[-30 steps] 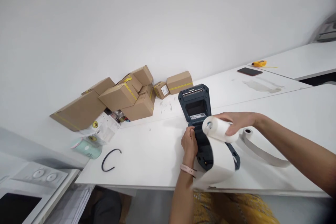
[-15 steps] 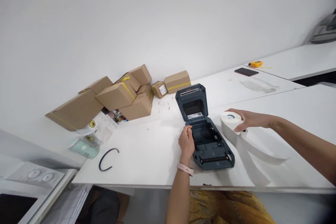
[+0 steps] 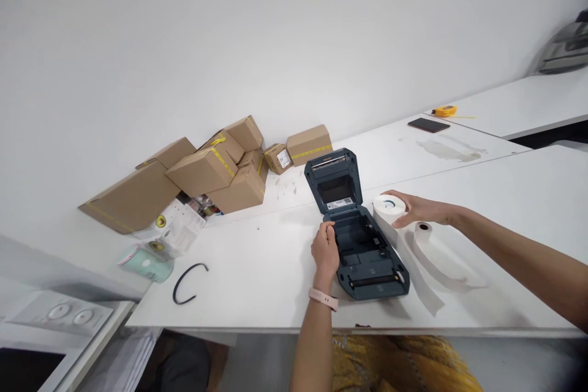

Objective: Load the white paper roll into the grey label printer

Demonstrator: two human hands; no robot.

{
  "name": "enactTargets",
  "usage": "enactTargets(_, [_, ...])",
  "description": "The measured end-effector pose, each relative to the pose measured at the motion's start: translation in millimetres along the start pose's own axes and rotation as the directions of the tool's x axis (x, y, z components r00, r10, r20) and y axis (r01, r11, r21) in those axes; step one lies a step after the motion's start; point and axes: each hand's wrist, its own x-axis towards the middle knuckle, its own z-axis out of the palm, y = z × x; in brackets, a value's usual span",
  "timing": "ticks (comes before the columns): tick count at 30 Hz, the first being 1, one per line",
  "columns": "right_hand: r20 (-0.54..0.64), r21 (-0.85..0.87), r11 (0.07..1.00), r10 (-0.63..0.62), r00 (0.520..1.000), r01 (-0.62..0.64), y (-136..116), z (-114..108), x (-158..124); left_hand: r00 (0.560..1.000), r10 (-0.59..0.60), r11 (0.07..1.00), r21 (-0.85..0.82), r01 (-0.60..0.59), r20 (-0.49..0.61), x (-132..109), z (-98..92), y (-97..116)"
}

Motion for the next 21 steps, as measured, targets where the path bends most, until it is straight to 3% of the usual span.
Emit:
enactTargets(8, [0.029, -0.129, 0.992, -0.008, 1.000, 0.012, 44, -2, 17, 1.000, 0.000, 1.000, 0.000, 0.000, 0.000, 1, 0.8, 0])
enactTargets(15, [0.051, -0.118, 0.993, 0.031, 0.998, -0.025, 48, -8, 14, 1.000, -0.005, 1.000, 0.006, 0.005, -0.013, 0, 0.3, 2])
enactTargets(18, [-0.089, 0.012, 0.998, 0.064, 0.994, -0.063, 55, -19, -9, 1.000, -0.009, 1.000, 0.010, 0.009, -0.017, 1, 0.7, 1])
enactTargets(21, [-0.279, 0.166, 0.985, 0.098, 0.955, -0.053, 75, -29, -41, 1.000, -0.009, 1.000, 0.013, 0.010, -0.015, 1, 1.4, 1])
